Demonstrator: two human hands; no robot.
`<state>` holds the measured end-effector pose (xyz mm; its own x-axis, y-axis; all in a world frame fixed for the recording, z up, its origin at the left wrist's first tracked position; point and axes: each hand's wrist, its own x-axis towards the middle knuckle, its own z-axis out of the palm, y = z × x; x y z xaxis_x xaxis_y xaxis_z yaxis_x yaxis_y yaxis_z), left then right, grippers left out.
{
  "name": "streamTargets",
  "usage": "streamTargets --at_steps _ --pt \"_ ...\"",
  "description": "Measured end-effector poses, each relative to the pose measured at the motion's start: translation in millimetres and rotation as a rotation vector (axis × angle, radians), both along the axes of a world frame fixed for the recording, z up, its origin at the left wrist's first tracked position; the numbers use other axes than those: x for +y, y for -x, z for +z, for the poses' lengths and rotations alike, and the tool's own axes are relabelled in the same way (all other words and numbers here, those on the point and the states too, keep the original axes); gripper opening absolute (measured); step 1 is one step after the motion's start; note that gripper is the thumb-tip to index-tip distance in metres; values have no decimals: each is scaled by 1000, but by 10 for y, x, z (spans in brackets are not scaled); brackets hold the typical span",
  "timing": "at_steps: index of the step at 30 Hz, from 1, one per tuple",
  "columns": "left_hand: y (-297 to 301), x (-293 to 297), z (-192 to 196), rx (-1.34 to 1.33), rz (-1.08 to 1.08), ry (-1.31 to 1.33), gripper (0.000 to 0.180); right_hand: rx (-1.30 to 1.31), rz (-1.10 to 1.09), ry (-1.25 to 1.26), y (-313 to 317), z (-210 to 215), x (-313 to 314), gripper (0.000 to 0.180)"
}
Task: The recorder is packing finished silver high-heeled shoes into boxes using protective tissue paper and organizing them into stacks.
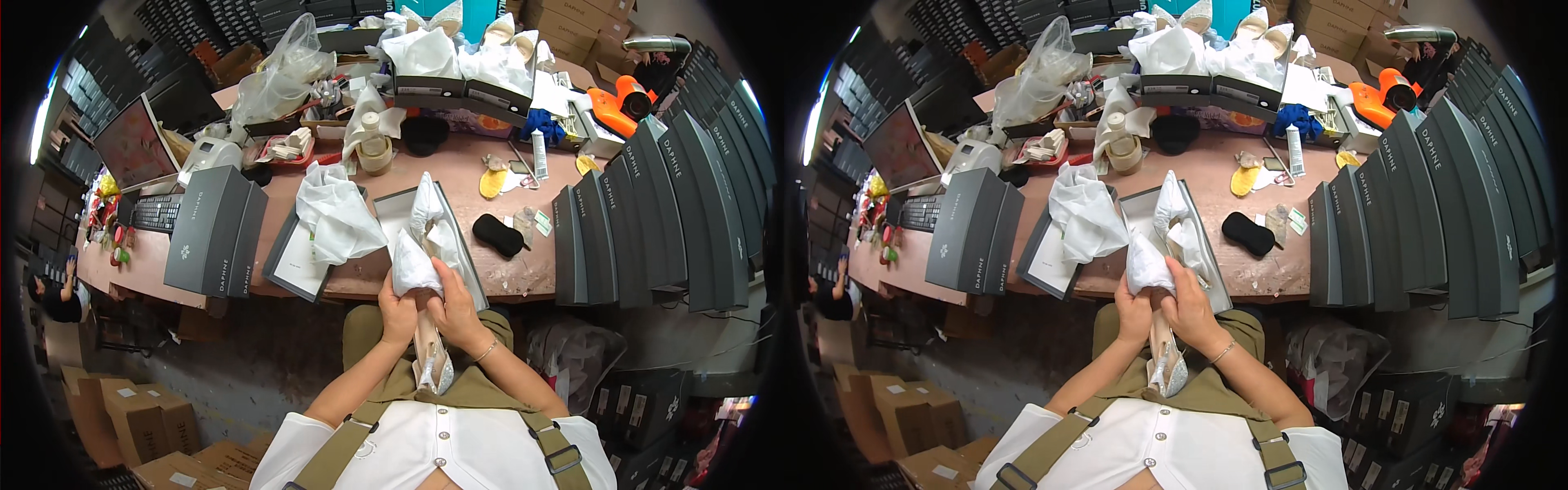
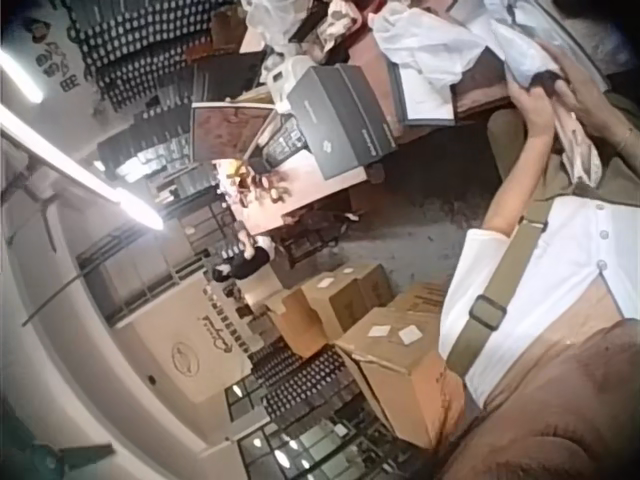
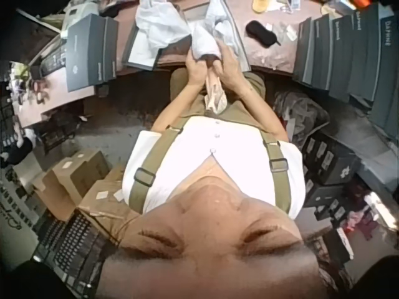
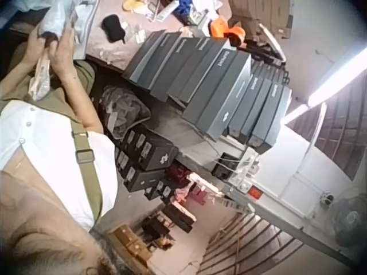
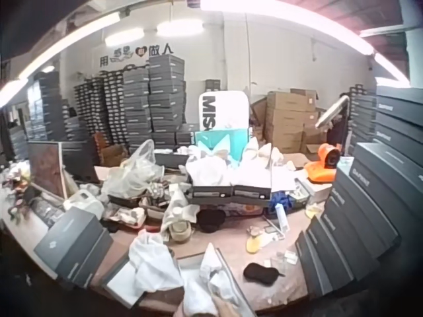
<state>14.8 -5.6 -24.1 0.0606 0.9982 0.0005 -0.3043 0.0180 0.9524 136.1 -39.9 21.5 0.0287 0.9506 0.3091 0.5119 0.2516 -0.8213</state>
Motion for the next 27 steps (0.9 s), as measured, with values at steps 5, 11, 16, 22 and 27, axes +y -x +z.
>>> streamTargets --at_steps 5,11,16,22,27 --pt "18 -5 338 223 28 -84 37 11 -29 -21 57 -35 -72 59" --pt "128 246 164 -19 -145 -8 40 -30 154 241 -147 237 -11 64" --pt "289 230 365 211 -520 -29 48 185 378 172 -482 738 524 47" --pt "426 -43 109 -53 -637 274 53 67 362 328 -494 489 554 21" --pt "901 42 12 -155 -417 591 33 341 43 319 -729 64 478 29"
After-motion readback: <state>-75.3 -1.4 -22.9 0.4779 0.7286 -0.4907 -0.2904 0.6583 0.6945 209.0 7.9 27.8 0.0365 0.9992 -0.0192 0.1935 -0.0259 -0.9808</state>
